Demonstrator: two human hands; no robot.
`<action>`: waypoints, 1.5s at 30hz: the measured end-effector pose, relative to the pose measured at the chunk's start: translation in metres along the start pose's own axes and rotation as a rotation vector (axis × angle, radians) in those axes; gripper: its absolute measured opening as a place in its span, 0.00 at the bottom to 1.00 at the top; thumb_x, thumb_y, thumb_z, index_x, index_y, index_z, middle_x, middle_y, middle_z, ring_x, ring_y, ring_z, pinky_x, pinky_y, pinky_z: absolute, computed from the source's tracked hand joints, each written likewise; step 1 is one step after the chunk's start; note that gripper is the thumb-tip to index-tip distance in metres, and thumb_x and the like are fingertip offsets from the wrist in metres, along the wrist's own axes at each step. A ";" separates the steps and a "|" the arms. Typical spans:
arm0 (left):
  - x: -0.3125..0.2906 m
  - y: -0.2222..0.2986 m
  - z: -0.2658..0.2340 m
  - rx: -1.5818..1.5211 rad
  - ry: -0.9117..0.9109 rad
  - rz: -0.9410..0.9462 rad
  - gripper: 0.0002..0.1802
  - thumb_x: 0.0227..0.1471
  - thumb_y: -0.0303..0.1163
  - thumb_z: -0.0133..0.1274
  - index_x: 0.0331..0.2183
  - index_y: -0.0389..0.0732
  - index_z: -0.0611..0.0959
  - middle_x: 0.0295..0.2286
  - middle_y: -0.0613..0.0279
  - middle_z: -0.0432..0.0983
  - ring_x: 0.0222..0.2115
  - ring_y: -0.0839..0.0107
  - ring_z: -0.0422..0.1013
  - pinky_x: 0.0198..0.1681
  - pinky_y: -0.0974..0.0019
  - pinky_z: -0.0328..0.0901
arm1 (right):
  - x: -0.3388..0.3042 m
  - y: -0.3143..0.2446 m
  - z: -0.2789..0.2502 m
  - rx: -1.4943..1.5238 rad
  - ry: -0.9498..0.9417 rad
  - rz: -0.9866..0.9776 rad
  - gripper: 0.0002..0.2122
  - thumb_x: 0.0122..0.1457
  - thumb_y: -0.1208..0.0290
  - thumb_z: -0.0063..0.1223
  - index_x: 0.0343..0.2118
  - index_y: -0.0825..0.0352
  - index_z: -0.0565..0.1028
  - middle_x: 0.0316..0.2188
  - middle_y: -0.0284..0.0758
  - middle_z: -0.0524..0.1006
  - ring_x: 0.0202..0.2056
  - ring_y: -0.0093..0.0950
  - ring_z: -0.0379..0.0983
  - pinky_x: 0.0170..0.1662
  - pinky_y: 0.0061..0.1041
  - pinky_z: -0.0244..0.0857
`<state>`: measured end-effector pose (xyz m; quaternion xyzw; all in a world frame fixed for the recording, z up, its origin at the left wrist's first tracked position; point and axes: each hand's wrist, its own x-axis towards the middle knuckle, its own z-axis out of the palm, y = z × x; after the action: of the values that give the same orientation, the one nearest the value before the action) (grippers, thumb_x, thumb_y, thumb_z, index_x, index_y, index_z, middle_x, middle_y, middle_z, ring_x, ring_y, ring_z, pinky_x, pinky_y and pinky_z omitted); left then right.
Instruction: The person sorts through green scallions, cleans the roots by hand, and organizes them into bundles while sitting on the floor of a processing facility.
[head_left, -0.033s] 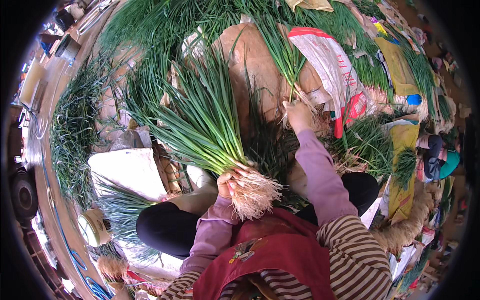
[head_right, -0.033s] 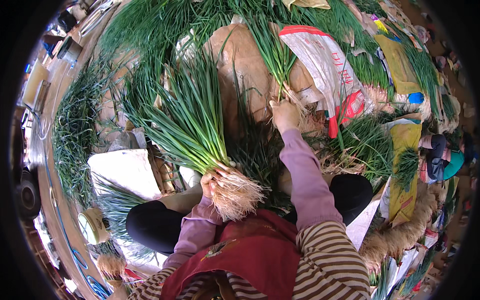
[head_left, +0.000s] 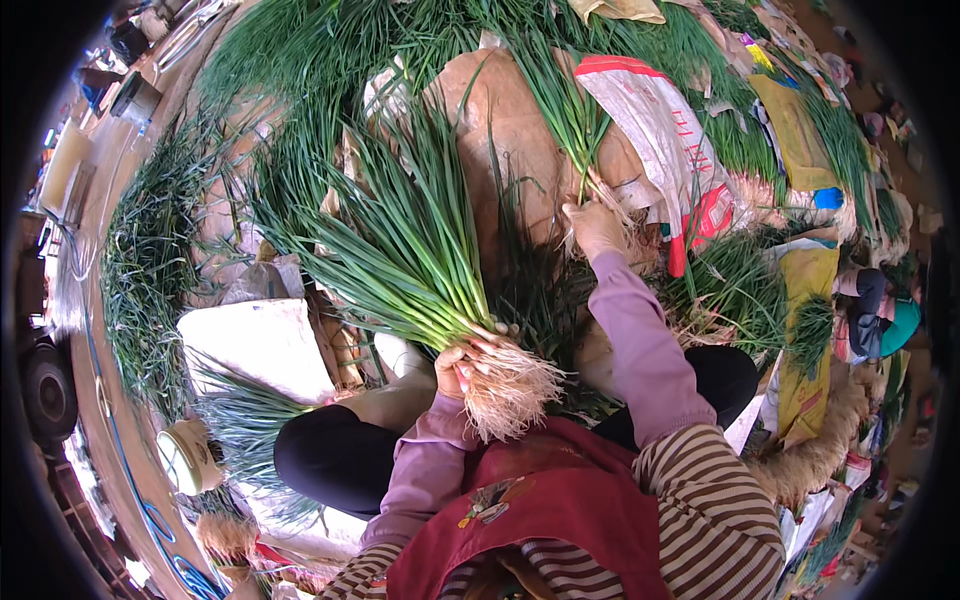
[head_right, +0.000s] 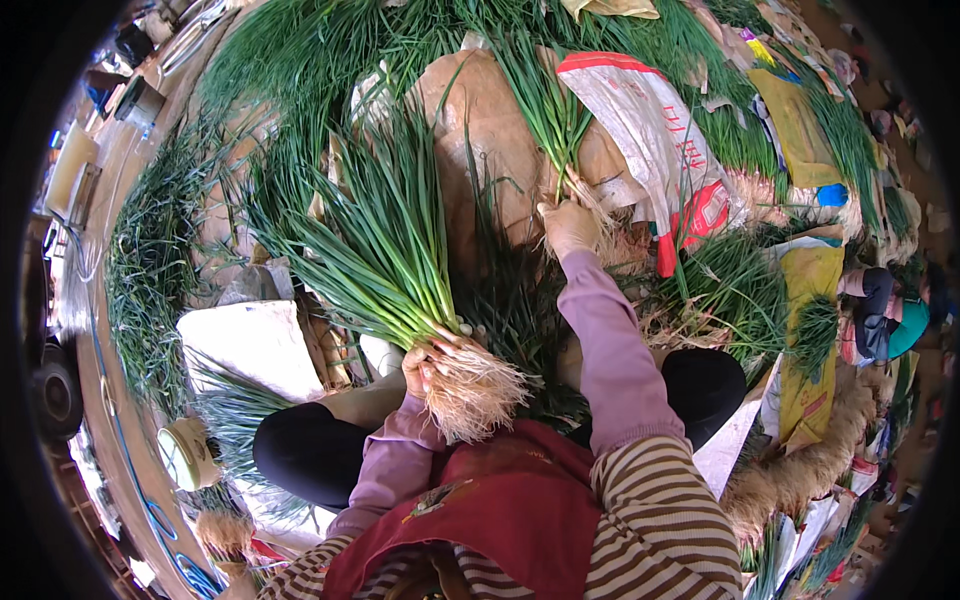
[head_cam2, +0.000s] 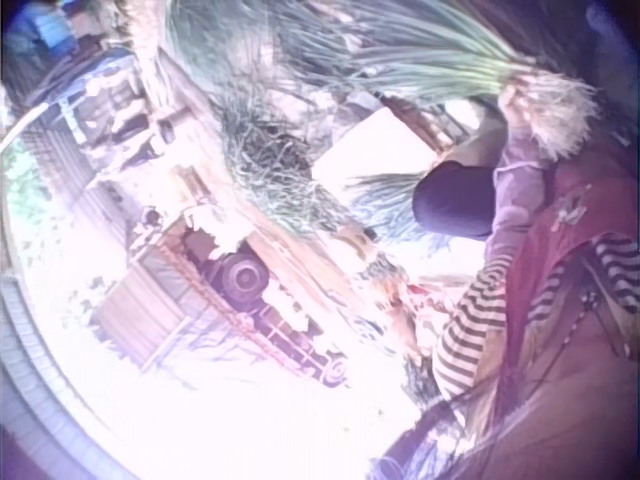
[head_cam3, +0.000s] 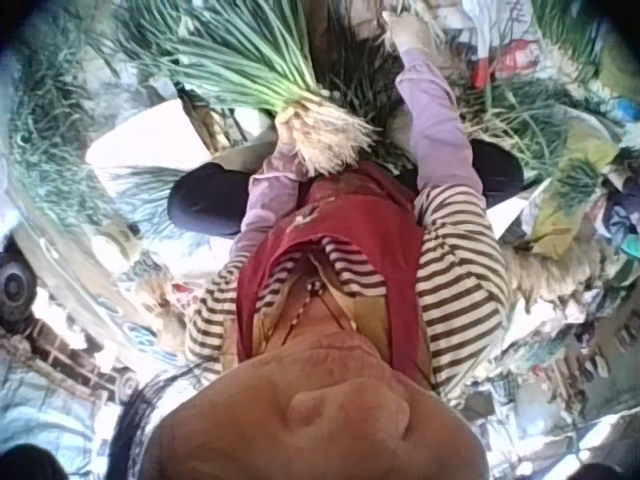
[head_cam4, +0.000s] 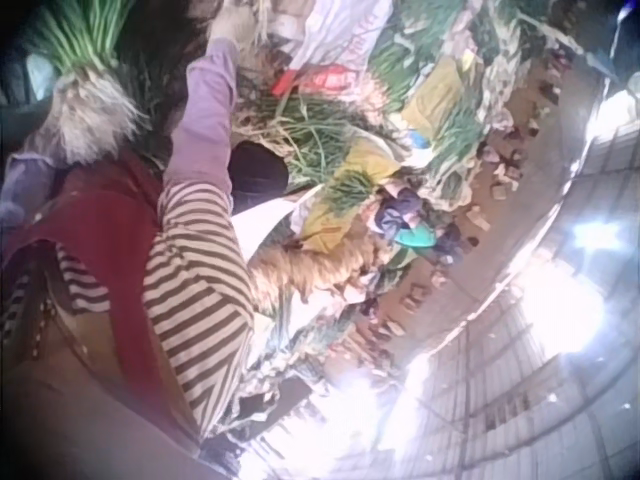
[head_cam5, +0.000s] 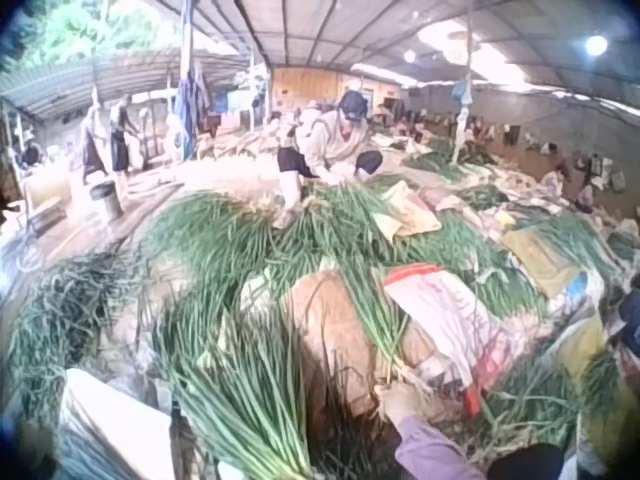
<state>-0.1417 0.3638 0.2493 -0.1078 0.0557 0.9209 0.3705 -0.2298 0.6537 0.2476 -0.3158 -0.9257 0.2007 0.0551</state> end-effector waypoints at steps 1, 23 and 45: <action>0.001 -0.001 0.002 -0.003 0.002 0.001 0.29 0.38 0.37 0.52 0.45 0.36 0.70 0.37 0.46 0.71 0.39 0.51 0.68 0.44 0.46 0.64 | 0.011 0.005 0.008 -0.027 -0.016 0.009 0.13 0.50 0.62 0.49 0.25 0.68 0.76 0.25 0.46 0.76 0.30 0.43 0.73 0.36 0.39 0.64; 0.013 -0.006 -0.003 0.016 0.024 0.016 0.32 0.34 0.33 0.53 0.45 0.31 0.69 0.38 0.44 0.71 0.38 0.53 0.69 0.45 0.49 0.64 | -0.072 0.310 -0.055 0.683 0.741 0.491 0.10 0.51 0.70 0.55 0.34 0.69 0.75 0.25 0.35 0.75 0.25 0.25 0.71 0.26 0.23 0.63; 0.015 0.002 -0.032 0.057 0.006 -0.064 0.46 0.32 0.37 0.50 0.55 0.33 0.57 0.41 0.48 0.69 0.36 0.59 0.68 0.44 0.54 0.63 | -0.005 -0.023 -0.057 0.631 -0.127 -0.004 0.12 0.53 0.62 0.53 0.24 0.69 0.75 0.17 0.40 0.73 0.20 0.35 0.69 0.28 0.32 0.63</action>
<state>-0.1490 0.3667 0.2148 -0.1015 0.0796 0.9063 0.4025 -0.2261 0.6533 0.3089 -0.2681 -0.8199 0.4972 0.0929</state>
